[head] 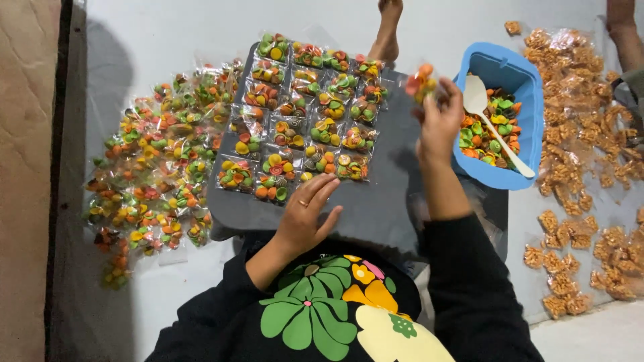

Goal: Manually filling small plastic bags with colorful snacks using a spoon and organizing them on a tray.

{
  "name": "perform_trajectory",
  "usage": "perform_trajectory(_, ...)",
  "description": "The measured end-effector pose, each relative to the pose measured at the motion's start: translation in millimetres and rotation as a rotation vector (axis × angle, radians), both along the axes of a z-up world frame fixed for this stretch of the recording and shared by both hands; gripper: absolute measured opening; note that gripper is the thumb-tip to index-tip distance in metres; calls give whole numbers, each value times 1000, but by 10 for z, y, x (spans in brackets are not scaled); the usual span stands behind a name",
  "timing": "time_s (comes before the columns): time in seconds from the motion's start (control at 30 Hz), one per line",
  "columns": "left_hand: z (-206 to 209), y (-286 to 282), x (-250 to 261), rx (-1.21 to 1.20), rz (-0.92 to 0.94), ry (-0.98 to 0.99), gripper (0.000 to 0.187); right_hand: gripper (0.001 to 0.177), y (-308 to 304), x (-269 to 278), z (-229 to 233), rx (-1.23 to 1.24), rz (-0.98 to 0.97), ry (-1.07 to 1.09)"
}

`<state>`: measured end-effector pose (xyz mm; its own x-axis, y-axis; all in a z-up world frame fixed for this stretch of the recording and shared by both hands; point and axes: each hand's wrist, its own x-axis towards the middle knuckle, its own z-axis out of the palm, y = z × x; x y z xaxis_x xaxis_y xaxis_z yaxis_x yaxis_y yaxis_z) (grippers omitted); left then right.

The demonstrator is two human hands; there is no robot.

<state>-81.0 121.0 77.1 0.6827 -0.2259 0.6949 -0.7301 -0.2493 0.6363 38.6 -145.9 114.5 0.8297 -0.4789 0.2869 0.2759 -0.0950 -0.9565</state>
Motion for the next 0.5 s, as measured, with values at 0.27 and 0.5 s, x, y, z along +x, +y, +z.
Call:
perform_trajectory(0.27, -265, 582, 239, 166, 247, -156, 47, 39, -1059, 1766, -1640, -138, -537, -68)
perform_trajectory(0.5, 179, 1496, 1413, -70, 228, 150, 36, 40, -1128, 1638, -1642, -110, -471, 94)
